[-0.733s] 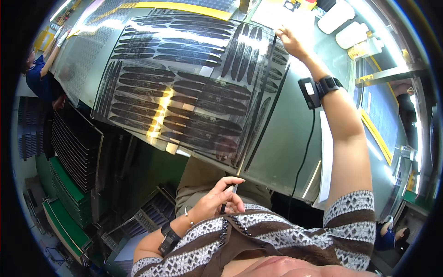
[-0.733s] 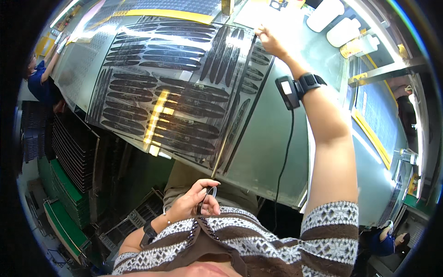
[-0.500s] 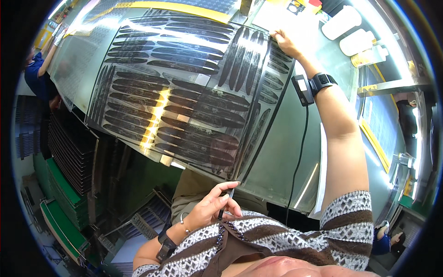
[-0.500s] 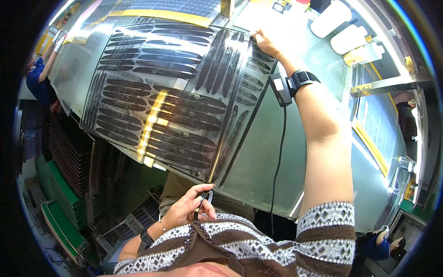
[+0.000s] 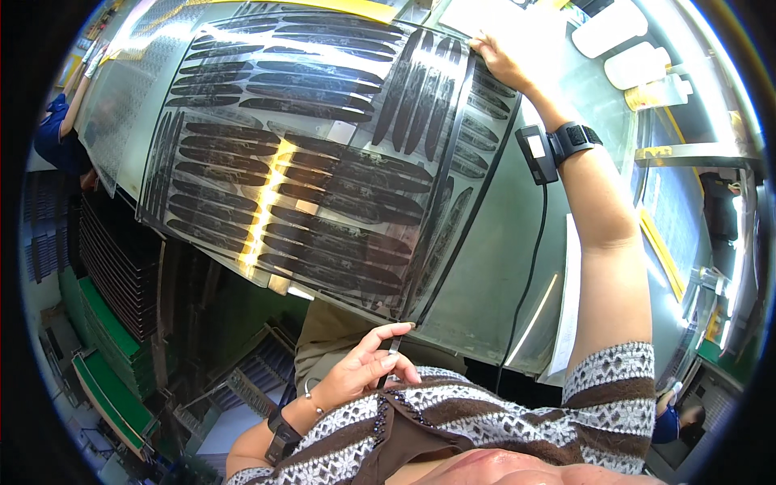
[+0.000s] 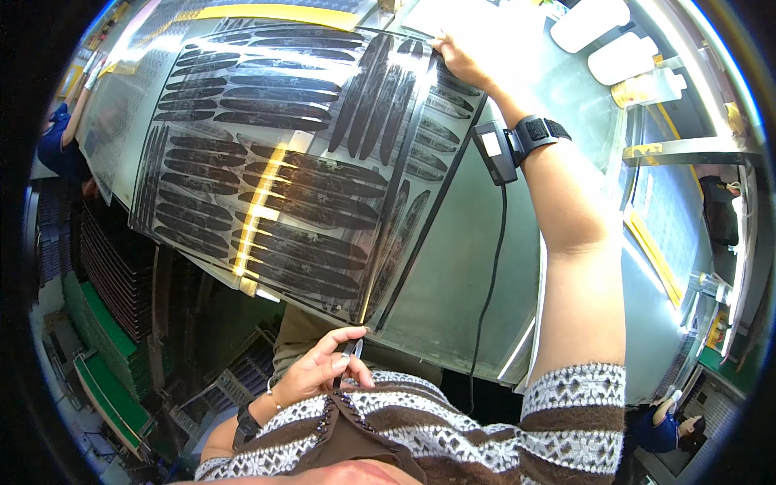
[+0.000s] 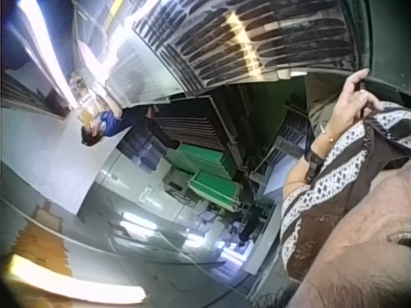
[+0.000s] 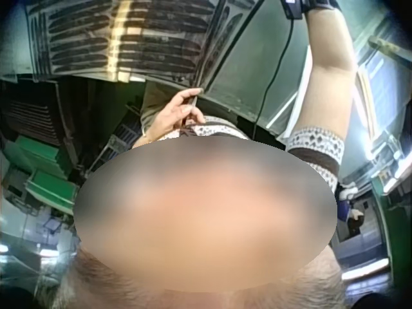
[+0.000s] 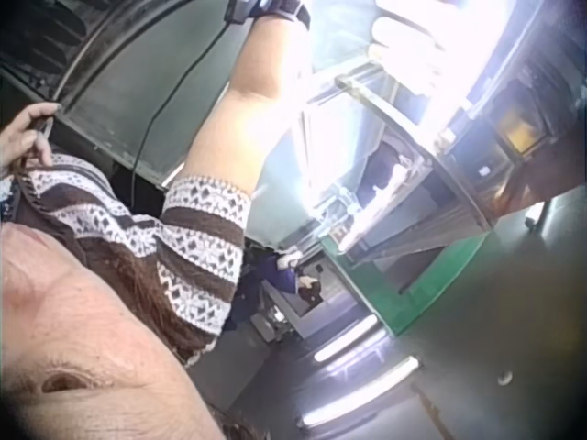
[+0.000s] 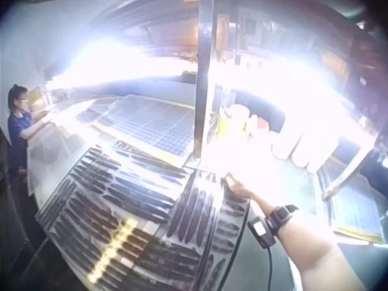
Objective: Taping, peeling protective film, and stacking metal sheets or plates at an industrial workstation.
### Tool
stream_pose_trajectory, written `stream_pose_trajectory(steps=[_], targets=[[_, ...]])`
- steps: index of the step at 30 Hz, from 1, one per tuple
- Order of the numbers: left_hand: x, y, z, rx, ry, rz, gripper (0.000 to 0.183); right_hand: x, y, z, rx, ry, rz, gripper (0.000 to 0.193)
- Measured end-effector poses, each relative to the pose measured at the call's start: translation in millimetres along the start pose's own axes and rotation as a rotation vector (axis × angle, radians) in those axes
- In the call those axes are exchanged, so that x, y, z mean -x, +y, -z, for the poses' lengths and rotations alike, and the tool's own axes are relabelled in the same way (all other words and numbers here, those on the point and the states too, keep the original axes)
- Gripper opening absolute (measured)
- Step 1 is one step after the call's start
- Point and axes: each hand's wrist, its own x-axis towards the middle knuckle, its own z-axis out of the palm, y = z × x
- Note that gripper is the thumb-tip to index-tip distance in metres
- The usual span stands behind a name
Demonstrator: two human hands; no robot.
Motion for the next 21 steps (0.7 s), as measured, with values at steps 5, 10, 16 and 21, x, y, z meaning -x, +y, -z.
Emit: stream_pose_trajectory(steps=[5, 10, 16, 21], targets=[[1.0, 0.9, -3.0, 0.018, 0.007, 0.005, 0.057, 5.4, -1.4, -8.9, 0.009, 0.103, 0.081, 0.031], [1.1, 0.7, -1.5, 0.043, 0.012, 0.028, 0.059, 9.6, 9.9, -16.3, -0.025, 0.147, 0.074, 0.039], [5.3, 7.9, -5.3, 0.115, 0.049, 0.047, 0.060, 7.3, -21.5, 2.6, 0.002, 0.123, 0.052, 0.031], [0.4, 7.7, -3.5, 0.142, 0.037, 0.061, 0.054, -0.1, 42.3, -21.8, -0.038, 0.151, 0.248, 0.027]])
